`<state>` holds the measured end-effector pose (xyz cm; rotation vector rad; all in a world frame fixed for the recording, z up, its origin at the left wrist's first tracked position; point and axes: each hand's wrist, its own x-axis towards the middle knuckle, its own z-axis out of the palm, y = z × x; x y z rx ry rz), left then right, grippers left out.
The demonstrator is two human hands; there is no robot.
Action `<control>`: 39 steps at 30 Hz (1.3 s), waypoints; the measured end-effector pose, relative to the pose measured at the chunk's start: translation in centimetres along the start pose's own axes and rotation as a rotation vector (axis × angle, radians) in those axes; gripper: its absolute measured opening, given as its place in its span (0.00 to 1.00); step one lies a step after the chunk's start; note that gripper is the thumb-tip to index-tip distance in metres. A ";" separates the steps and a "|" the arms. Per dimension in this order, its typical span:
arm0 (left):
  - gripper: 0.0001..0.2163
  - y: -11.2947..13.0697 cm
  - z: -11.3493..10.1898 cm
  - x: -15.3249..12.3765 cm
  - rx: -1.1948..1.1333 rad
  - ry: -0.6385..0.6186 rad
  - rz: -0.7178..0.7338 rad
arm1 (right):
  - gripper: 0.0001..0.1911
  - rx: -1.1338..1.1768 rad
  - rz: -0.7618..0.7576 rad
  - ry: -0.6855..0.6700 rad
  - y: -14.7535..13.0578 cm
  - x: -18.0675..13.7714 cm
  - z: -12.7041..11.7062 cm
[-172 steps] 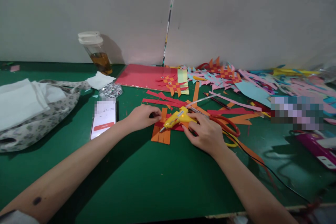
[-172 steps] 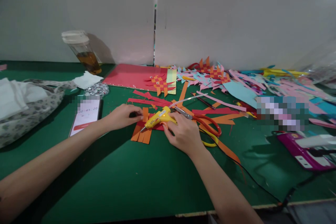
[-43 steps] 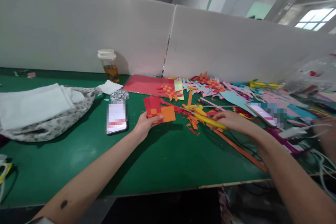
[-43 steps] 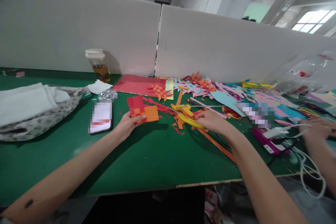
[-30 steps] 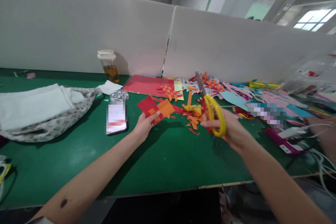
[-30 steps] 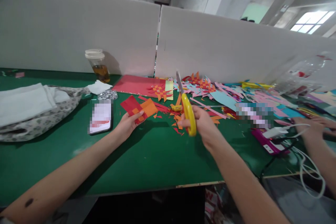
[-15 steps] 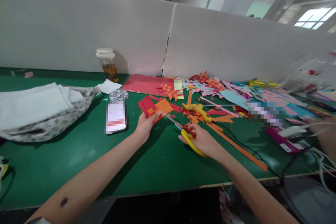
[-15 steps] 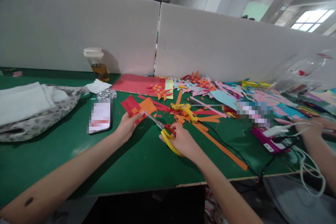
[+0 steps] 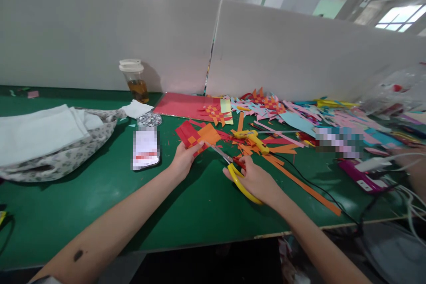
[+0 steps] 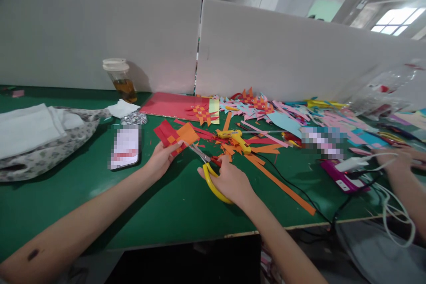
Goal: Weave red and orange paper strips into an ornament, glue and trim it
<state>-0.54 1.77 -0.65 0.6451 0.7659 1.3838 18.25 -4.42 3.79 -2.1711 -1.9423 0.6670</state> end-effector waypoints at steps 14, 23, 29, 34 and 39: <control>0.15 -0.1 0.0 0.3 -0.055 0.033 0.005 | 0.28 -0.066 0.086 0.167 1.0 -1.2 0.3; 0.13 -0.2 -0.2 0.4 0.025 -0.026 0.011 | 0.29 -0.083 0.035 0.130 -0.1 -0.1 0.6; 0.13 0.0 0.0 0.3 0.019 -0.024 -0.029 | 0.30 -0.036 0.011 0.126 0.0 -0.3 0.8; 0.11 -0.1 -0.1 0.1 -0.010 -0.026 -0.070 | 0.28 0.016 0.000 0.117 -0.7 -0.5 1.3; 0.12 -0.3 -0.3 0.0 -0.033 -0.018 -0.078 | 0.26 0.011 -0.010 0.134 -1.5 -0.3 1.8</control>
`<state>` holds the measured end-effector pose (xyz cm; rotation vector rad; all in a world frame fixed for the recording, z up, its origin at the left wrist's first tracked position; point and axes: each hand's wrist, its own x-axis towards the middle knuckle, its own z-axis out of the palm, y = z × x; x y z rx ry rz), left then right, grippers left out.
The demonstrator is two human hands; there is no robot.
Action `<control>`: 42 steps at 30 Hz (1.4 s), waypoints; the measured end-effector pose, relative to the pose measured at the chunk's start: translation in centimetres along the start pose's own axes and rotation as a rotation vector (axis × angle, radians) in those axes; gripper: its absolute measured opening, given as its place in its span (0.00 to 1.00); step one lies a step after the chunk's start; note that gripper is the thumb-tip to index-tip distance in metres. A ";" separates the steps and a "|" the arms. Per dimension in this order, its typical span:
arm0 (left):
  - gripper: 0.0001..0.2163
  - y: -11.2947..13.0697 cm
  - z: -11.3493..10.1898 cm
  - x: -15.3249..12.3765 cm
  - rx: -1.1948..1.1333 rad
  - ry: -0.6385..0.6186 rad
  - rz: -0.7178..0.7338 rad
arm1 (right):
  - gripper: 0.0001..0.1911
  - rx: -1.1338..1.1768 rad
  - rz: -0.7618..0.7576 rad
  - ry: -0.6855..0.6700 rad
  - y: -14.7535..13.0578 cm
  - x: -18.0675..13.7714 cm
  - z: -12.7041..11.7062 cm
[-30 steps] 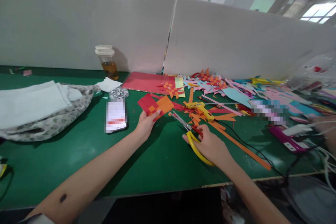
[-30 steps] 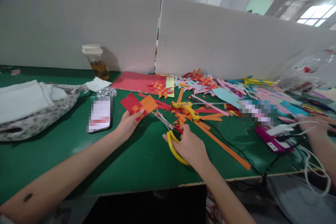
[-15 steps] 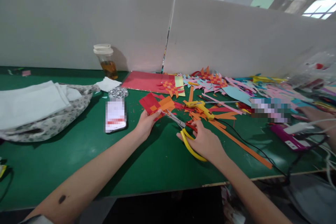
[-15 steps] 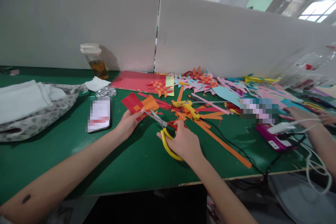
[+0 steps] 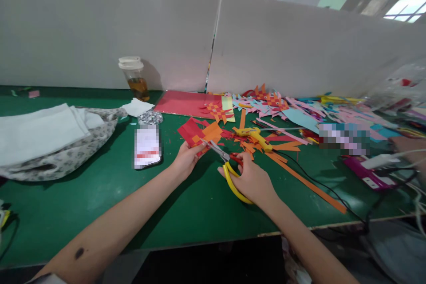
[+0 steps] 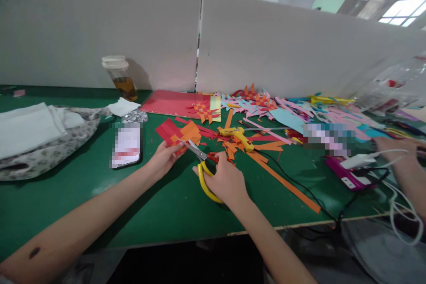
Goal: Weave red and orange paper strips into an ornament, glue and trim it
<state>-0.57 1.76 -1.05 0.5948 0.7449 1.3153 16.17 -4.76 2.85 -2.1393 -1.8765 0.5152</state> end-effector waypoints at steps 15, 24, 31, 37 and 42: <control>0.10 -0.2 0.3 -1.1 -0.083 -0.064 -0.134 | 0.25 -0.028 -0.061 0.204 -0.7 -0.1 0.8; 0.10 0.0 0.4 -1.3 -0.100 -0.037 -0.158 | 0.25 -0.060 -0.078 0.235 -0.7 -0.4 0.7; 0.10 0.0 0.5 -1.4 -0.152 -0.061 -0.183 | 0.24 -0.069 -0.104 0.281 -0.5 -0.2 1.1; 0.09 0.1 0.5 -1.4 -0.147 -0.063 -0.211 | 0.25 -0.069 -0.115 0.307 -0.3 0.0 1.1; 0.10 0.1 0.5 -1.4 -0.132 -0.074 -0.207 | 0.25 -0.090 -0.089 0.265 -0.3 0.0 0.7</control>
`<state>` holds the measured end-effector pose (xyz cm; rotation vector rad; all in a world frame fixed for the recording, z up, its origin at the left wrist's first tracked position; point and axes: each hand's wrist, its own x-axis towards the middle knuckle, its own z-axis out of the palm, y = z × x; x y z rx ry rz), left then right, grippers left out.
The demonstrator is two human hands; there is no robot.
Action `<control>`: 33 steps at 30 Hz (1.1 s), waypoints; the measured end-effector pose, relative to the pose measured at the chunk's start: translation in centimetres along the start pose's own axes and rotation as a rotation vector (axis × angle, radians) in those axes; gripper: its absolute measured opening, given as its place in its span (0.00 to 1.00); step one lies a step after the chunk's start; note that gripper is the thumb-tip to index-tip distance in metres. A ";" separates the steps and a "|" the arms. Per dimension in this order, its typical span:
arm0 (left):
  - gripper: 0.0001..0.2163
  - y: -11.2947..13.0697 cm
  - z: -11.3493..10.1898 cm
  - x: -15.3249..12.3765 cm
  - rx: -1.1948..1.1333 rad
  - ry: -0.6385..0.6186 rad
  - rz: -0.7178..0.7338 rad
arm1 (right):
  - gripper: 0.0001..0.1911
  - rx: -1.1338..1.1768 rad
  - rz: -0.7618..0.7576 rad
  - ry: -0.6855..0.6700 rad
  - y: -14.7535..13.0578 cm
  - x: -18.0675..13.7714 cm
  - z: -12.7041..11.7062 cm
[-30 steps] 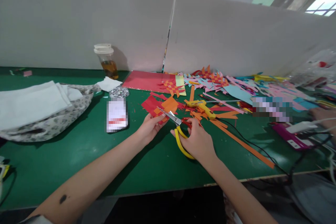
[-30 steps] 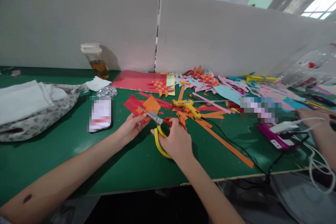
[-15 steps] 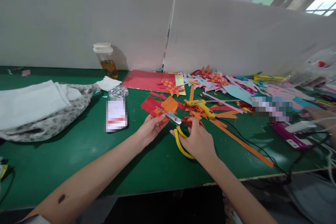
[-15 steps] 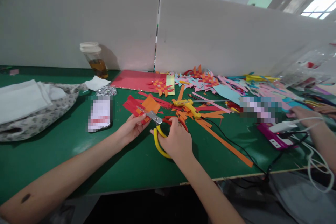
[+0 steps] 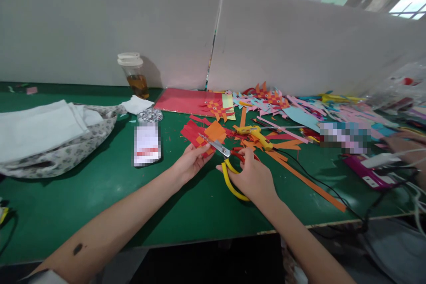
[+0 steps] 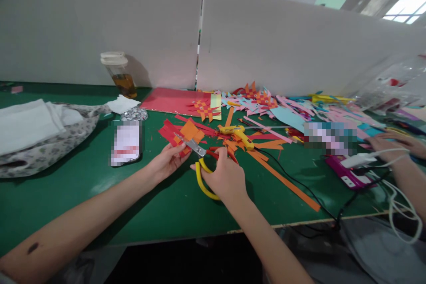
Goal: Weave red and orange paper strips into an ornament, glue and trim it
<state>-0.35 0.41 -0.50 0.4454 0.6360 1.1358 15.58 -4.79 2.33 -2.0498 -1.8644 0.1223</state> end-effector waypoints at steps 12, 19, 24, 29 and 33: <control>0.09 0.0 0.2 0.0 -0.023 -0.013 -0.018 | 0.24 -0.007 -0.016 0.006 0.0 0.0 -0.1; 0.09 0.0 0.1 0.0 -0.020 0.003 -0.023 | 0.24 -0.020 -0.031 0.009 0.0 0.0 -0.2; 0.09 0.0 0.1 0.0 -0.020 -0.010 -0.023 | 0.24 -0.063 -0.041 0.007 0.2 0.0 -0.1; 0.08 0.0 0.0 0.0 -0.018 -0.017 -0.024 | 0.24 -0.099 -0.072 0.007 0.3 0.1 -0.1; 0.08 0.0 0.1 0.0 -0.015 -0.012 -0.030 | 0.22 -0.089 -0.107 0.007 0.4 0.1 0.1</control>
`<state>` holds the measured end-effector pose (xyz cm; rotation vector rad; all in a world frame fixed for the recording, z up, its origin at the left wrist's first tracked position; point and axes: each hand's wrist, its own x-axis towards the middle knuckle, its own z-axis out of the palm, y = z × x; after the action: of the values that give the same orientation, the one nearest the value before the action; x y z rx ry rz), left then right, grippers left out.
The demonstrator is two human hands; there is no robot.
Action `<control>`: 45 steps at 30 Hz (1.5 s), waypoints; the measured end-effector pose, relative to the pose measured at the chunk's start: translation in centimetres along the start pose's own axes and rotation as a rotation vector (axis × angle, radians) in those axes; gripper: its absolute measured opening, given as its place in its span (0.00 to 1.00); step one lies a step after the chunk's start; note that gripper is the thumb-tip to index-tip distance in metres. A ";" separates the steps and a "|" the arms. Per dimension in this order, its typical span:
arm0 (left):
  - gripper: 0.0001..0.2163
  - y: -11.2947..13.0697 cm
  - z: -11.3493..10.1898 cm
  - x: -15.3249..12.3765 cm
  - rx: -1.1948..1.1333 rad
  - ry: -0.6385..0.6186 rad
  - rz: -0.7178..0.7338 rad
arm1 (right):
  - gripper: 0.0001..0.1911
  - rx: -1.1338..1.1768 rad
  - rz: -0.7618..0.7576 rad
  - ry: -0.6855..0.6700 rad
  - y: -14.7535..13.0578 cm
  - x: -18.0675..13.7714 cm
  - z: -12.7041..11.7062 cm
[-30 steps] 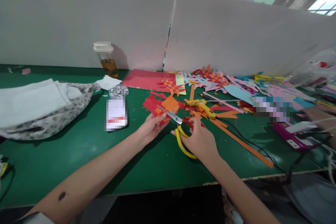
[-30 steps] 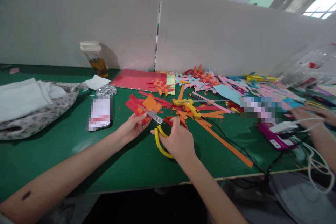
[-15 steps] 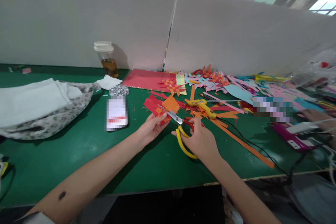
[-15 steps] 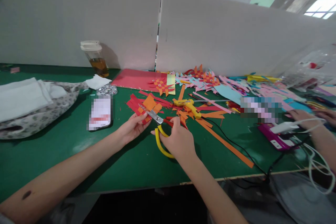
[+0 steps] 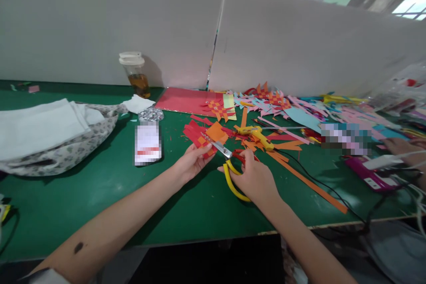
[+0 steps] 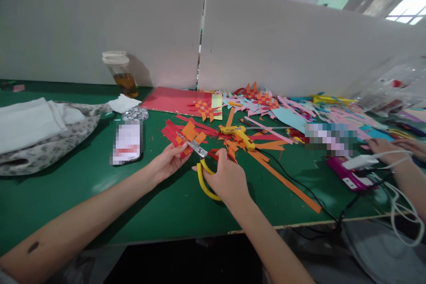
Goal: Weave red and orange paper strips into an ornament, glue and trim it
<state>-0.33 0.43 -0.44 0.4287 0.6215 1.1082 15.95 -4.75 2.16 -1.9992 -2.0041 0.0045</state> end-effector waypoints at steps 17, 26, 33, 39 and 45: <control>0.07 0.2 0.2 -0.2 0.029 0.012 -0.004 | 0.23 -0.004 -0.063 0.032 0.7 0.0 0.1; 0.09 0.5 0.4 -0.1 0.107 0.046 0.047 | 0.20 0.039 0.039 -0.094 1.0 0.3 -0.1; 0.10 0.5 0.5 -0.1 0.141 0.079 0.086 | 0.20 0.066 0.038 -0.098 1.0 0.4 -0.1; 0.11 0.5 0.1 0.1 0.238 0.085 0.159 | 0.20 0.062 0.015 -0.070 1.3 0.3 0.0; 0.11 0.4 0.0 0.2 0.270 0.052 0.179 | 0.20 0.087 -0.013 -0.026 1.6 0.1 0.3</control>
<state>-0.57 0.76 -0.21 0.7009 0.7944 1.2123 17.47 -4.58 1.54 -1.9425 -1.9969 0.1130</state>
